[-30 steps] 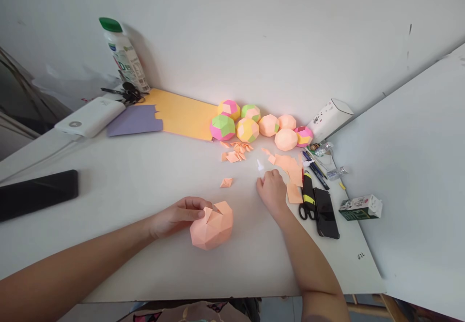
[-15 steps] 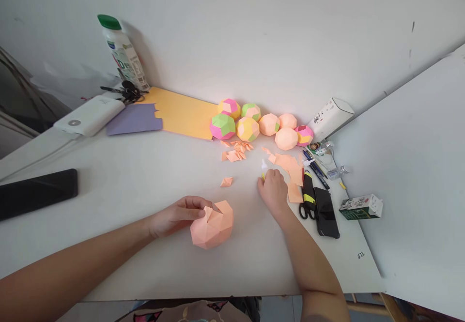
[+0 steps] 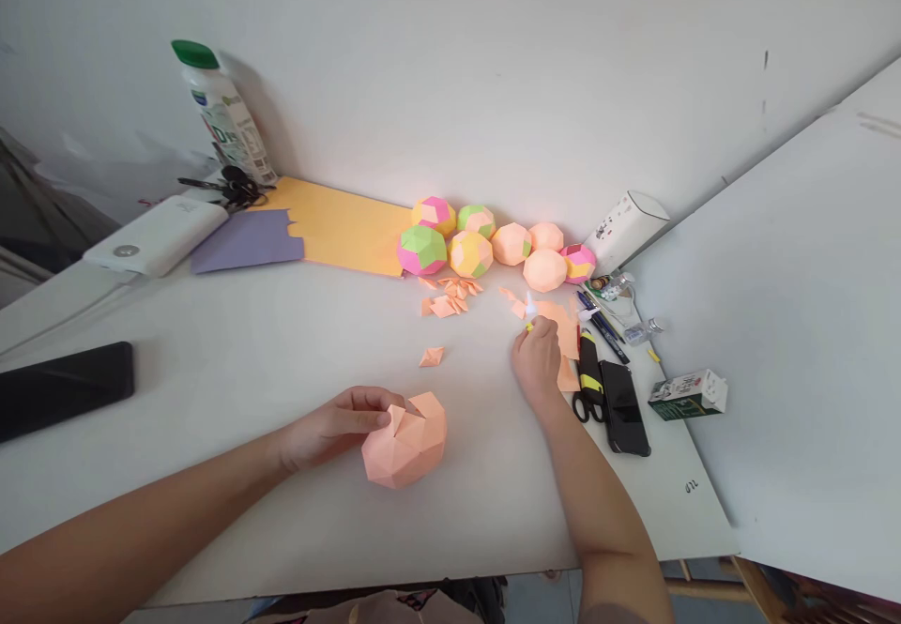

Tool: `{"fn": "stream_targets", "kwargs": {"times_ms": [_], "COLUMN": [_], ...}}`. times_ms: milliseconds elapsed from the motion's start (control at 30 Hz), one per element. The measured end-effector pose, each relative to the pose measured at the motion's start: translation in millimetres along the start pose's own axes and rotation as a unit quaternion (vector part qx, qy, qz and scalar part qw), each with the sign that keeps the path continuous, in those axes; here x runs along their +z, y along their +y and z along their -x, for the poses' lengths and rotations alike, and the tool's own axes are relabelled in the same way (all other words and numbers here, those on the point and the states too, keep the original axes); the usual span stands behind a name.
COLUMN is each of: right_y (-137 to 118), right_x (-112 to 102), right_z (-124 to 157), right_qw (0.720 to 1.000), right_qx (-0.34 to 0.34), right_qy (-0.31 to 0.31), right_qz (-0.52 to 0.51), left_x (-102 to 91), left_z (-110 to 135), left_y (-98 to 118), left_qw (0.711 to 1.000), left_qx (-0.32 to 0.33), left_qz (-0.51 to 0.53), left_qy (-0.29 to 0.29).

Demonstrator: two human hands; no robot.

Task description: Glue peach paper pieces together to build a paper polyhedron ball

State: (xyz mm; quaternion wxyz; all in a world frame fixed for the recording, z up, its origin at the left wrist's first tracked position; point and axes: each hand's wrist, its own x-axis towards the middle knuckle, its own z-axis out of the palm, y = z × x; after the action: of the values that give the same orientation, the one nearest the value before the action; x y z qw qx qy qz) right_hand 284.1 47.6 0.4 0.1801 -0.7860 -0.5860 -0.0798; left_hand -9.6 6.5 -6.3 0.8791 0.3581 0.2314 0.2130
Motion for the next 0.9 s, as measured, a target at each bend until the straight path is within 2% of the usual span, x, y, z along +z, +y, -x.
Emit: {"fn": "stream_targets", "kwargs": {"times_ms": [167, 433, 733, 900], "right_y": [13.5, 22.9, 21.4, 16.1], "right_x": [10.4, 23.1, 28.7, 29.1], "right_z": [-8.6, -10.2, -9.1, -9.0], "right_qw": [0.997, 0.975, 0.937, 0.904], "right_qx": [0.02, 0.049, 0.032, 0.014], "right_qy": [0.028, 0.031, 0.0, -0.039], "right_qz": [-0.074, -0.216, -0.348, -0.426], "left_x": [3.6, 2.1, 1.0, 1.0], "left_z": [1.1, 1.2, 0.4, 0.8], "left_y": [3.4, 0.9, -0.3, -1.0], "left_qw": [1.0, 1.0, 1.0, 1.0], "left_qx": [-0.012, -0.004, 0.003, -0.001], "left_qz": [0.006, -0.007, -0.011, -0.001], "left_qy": [0.01, 0.001, -0.002, -0.001]}}
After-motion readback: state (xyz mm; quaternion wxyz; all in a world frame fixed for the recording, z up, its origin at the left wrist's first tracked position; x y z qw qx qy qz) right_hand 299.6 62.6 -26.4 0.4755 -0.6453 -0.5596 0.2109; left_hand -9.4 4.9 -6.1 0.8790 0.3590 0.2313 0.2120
